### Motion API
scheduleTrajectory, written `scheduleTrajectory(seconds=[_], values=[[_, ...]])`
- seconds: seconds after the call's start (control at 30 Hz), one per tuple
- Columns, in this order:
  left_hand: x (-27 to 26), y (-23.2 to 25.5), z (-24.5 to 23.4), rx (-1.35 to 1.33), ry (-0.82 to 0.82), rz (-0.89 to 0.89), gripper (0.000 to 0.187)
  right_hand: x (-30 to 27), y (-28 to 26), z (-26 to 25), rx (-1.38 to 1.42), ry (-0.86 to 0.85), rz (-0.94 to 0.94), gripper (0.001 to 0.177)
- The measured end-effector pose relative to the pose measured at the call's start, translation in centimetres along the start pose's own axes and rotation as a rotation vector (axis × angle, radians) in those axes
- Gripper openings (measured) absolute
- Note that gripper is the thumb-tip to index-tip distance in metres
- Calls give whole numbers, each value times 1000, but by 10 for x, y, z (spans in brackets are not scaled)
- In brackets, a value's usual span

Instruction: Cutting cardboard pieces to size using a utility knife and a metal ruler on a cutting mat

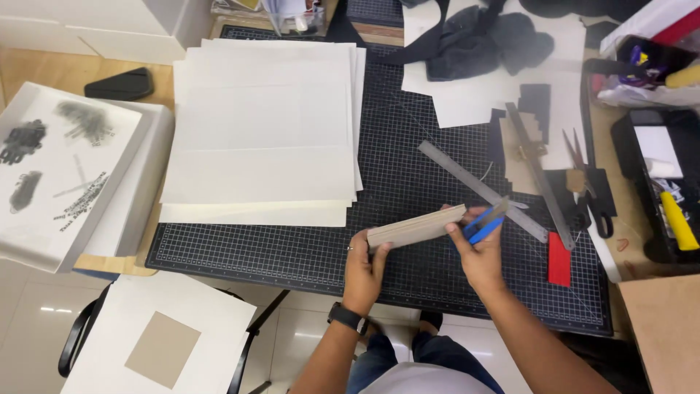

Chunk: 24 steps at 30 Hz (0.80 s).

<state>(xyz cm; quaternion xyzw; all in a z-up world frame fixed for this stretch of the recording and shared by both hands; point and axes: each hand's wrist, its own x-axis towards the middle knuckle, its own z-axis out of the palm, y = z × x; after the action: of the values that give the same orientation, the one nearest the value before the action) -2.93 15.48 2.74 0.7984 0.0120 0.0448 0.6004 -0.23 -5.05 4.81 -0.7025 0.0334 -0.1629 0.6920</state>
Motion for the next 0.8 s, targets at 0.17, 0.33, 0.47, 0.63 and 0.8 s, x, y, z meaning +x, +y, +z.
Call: scheduleTrajectory(seconds=[0.17, 0.33, 0.47, 0.63, 0.8], values=[[-2, 16, 7, -104, -38, -42, 42, -13, 24, -15, 78, -24, 121, 59], [-6, 24, 17, -91, -16, 23, 61, -19, 16, -9, 76, 12, 234, 55], [-5, 29, 19, -8, 36, 9, 66, -17, 15, -2, 29, 48, 214, 50], [-3, 12, 24, 164, 117, 97, 77, -15, 15, 5, 9, 86, 199, 44], [-1, -6, 26, 467, 78, 241, 59, -15, 14, 6, -20, 90, 161, 41]])
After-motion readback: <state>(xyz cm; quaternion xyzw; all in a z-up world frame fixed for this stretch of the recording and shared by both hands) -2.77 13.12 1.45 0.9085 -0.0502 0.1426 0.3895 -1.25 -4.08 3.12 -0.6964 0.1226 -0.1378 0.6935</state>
